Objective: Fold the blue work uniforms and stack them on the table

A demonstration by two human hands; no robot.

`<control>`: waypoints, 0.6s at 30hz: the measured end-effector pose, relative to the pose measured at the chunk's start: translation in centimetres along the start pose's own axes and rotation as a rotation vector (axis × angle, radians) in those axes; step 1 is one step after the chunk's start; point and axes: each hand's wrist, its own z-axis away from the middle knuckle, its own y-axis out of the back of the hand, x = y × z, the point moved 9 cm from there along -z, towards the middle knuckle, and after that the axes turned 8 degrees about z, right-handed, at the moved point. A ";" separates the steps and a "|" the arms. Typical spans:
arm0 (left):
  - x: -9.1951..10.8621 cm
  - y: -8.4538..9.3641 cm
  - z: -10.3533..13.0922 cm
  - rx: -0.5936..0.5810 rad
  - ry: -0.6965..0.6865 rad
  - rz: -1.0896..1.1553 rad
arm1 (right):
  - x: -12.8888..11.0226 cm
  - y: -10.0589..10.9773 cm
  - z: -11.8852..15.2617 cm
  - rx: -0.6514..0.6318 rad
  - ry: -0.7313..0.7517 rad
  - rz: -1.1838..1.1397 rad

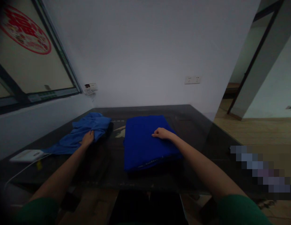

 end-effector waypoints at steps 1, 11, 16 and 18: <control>-0.3 -0.4 -0.2 -0.016 0.025 0.015 | -0.1 0.6 0.0 0.023 0.027 -0.023; 4.5 -2.4 -0.8 -0.091 -0.021 0.183 | -4.7 13.8 0.9 0.373 0.152 -0.361; 9.3 1.6 2.1 0.096 -0.070 0.217 | -6.5 27.2 3.0 0.975 0.176 -0.452; 13.7 5.3 5.8 0.288 -0.299 0.352 | -8.5 31.8 3.5 1.062 0.228 -0.488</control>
